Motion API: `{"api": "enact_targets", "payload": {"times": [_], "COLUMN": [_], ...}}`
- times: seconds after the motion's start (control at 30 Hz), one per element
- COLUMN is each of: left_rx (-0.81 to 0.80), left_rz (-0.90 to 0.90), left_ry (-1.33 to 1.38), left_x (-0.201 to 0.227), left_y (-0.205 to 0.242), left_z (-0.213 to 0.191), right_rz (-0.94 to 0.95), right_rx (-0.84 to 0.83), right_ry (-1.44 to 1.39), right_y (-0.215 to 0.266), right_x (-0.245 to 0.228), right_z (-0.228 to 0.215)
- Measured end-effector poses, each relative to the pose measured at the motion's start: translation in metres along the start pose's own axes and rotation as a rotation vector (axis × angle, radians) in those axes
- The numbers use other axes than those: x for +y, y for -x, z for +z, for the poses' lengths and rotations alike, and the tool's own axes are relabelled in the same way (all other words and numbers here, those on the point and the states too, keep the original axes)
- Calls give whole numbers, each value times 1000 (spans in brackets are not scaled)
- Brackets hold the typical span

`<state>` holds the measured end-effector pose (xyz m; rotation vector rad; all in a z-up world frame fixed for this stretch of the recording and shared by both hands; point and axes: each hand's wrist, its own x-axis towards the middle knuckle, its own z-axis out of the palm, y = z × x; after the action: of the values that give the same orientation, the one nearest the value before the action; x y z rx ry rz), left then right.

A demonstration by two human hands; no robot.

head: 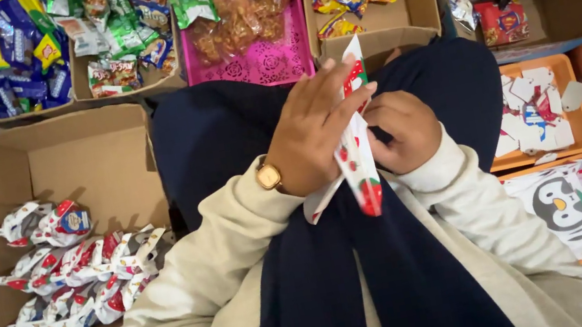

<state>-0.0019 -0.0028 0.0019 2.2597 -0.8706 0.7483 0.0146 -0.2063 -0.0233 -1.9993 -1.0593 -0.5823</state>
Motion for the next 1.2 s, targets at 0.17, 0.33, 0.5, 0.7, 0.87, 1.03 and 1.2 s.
{"api": "enact_targets", "payload": {"times": [0.17,0.33,0.5,0.7,0.87,1.03,1.2], "left_rx": [-108,-123,-130,-110,-197,-313,-337], "left_rz": [42,58,-158,-208,-225,-172,-124], "left_ry": [-34,-73,47,161,113,-45,-6], "left_x": [0,0,-10,-56,-44,-34,-35], "left_y": [-2,-4,2,29,22,11,11], "left_z": [-14,-16,-17,11,-9,-17,-16], "right_rz": [25,26,28,-225,-311,-129,303], "right_rx": [45,92,125,81,-227,-332,-354], "right_ry": [78,150,244,157,264,395,-119], "right_y": [5,4,8,-27,-24,-34,-18], "right_x": [0,-3,-2,-29,-33,-48,-34], "right_z": [-5,-7,-7,-19,-15,-13,-1]}}
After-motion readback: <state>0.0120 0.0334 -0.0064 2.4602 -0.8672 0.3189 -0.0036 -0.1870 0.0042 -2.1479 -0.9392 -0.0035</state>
